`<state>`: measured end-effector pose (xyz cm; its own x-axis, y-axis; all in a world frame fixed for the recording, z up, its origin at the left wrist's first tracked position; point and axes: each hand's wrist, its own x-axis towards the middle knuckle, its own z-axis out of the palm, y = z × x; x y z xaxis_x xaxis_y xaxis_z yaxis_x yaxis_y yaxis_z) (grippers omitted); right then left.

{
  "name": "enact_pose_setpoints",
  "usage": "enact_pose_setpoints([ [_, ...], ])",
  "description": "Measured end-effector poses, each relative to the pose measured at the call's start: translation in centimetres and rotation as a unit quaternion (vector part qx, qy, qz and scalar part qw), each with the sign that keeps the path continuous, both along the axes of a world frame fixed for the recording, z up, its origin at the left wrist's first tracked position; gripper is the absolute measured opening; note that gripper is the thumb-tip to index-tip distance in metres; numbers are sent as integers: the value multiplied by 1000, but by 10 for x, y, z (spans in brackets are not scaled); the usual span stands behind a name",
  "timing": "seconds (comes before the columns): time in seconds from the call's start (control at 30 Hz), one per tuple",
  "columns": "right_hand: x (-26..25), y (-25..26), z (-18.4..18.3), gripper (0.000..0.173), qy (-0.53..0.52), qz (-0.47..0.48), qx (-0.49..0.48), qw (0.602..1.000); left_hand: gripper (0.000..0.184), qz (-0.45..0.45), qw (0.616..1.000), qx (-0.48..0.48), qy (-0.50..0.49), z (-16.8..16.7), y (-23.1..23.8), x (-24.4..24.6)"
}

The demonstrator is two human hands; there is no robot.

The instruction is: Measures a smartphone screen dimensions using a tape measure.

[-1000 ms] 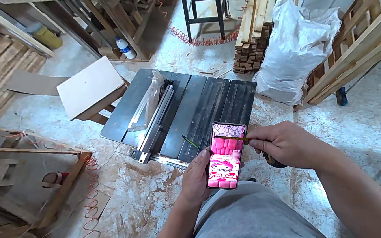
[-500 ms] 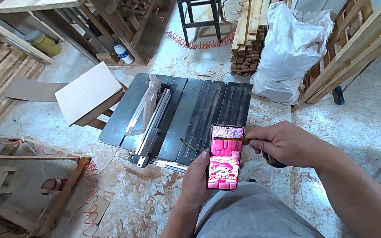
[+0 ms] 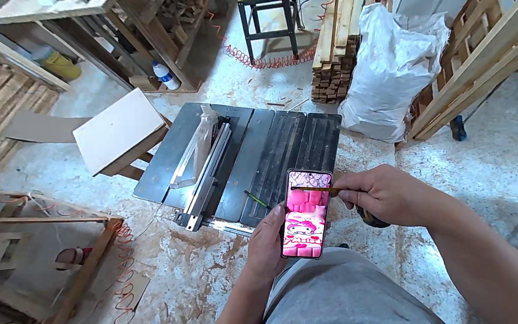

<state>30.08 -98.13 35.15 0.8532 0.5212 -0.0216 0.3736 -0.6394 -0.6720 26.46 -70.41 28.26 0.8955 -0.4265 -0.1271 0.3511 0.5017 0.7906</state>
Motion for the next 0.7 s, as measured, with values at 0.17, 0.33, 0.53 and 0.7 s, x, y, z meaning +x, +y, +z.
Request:
enact_pose_setpoints([
  [0.17,0,2,1,28,8,-7,-8,1000,50,-8,1000,0,-2,0,3,3],
  [0.33,-2,3,3,28,17,-14,-12,1000,49,-11,1000,-1,1,2,4,5],
  [0.53,-5,2,4,28,25,-15,-11,1000,48,-18,1000,-3,1,2,4,5],
  [0.7,-8,2,5,27,26,-16,-12,999,47,-18,1000,-3,2,2,4,5],
])
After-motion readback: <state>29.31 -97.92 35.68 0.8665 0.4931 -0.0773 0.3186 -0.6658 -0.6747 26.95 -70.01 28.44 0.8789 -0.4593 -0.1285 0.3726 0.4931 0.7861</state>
